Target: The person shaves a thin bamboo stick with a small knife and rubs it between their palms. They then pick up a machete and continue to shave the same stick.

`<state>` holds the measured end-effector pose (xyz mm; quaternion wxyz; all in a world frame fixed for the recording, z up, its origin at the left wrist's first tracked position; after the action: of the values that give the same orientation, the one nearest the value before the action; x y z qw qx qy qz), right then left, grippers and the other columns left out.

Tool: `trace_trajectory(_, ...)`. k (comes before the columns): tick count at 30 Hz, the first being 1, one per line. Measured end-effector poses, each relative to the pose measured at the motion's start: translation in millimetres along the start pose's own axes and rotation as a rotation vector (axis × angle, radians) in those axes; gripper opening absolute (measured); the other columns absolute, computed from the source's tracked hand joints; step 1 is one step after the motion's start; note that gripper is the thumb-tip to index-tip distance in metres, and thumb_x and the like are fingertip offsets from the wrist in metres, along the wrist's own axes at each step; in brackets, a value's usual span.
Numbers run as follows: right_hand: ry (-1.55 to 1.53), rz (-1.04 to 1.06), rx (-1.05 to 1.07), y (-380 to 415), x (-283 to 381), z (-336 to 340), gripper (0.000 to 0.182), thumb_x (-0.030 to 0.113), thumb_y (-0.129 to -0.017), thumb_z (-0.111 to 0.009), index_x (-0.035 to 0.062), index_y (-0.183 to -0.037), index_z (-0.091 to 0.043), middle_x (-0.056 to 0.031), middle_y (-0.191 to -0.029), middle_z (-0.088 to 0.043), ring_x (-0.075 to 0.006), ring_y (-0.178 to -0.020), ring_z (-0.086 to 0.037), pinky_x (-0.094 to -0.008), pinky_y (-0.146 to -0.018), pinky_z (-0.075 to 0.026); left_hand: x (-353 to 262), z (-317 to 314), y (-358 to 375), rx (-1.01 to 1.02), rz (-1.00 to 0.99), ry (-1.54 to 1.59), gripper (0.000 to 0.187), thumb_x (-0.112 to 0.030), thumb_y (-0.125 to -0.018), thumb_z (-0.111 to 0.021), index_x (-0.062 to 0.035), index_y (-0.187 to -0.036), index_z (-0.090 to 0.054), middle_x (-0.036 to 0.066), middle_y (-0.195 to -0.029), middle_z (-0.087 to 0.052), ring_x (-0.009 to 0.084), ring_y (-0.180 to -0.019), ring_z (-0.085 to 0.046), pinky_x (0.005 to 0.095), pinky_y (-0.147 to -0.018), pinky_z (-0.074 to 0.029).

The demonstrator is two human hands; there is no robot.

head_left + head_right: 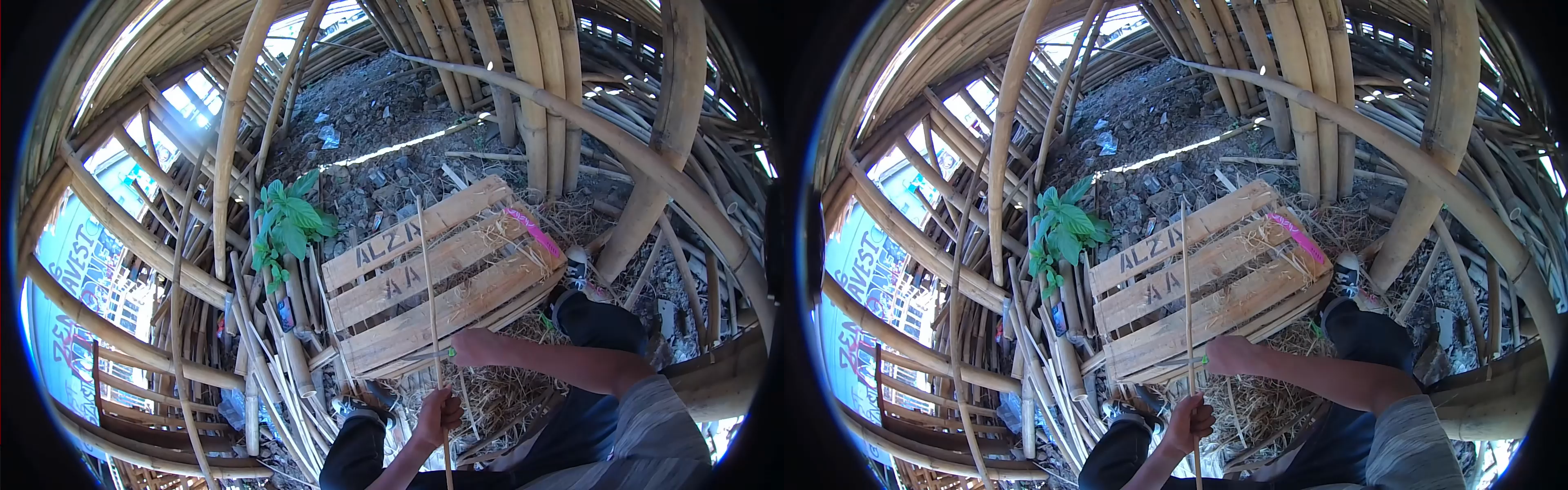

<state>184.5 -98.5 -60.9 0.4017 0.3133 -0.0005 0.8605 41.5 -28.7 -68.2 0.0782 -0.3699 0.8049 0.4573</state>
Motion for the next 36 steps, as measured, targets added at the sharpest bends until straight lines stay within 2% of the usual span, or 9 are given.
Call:
trace_trajectory(9, -0.021, -0.028, 0.014, 1.5, 1.4, -4.5, 0.032, 0.026, -0.071, -0.055, -0.0046, -0.077, -0.062, -0.0245, -0.074, -0.062, -0.0370, -0.073, -0.063, -0.0447, -0.069, -0.050, 0.7, 1.5, -0.2, -0.024, 0.006, -0.004, 0.039, -0.033, -0.091, -0.043, -0.0175, -0.059, -0.027, -0.006, -0.052, -0.019, 0.0063, -0.043, -0.018, 0.0230, -0.039, -0.015)
trace_trajectory(13, -0.042, -0.021, 0.008, 4.0, 4.0, -2.1, 0.033, 0.026, -0.072, -0.055, -0.0060, -0.078, -0.062, -0.0252, -0.074, -0.062, -0.0379, -0.074, -0.062, -0.0447, -0.070, -0.050, 1.4, 2.2, -1.4, -0.021, -0.002, 0.023, 0.035, -0.028, -0.091, -0.041, -0.0173, -0.062, -0.025, -0.006, -0.051, -0.019, 0.0065, -0.042, -0.018, 0.0236, -0.038, -0.014)
trace_trajectory(36, -0.069, -0.006, 0.011, 6.5, 6.4, -1.3, 0.033, 0.026, -0.072, -0.056, -0.0066, -0.077, -0.062, -0.0261, -0.071, -0.061, -0.0385, -0.073, -0.062, -0.0448, -0.068, -0.050, 2.6, 1.4, -0.7, -0.003, 0.013, -0.004, 0.039, -0.033, -0.092, -0.040, -0.0176, -0.059, -0.027, -0.007, -0.050, -0.019, 0.0058, -0.042, -0.018, 0.0231, -0.038, -0.015)
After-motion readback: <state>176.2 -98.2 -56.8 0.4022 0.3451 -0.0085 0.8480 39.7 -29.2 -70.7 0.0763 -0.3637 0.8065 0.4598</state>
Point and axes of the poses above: each hand's wrist, its own y-axis away from the middle knuckle, its own z-axis out of the back of the hand, x = y × z, the point moved 7 cm from there along -y, towards the middle knuckle
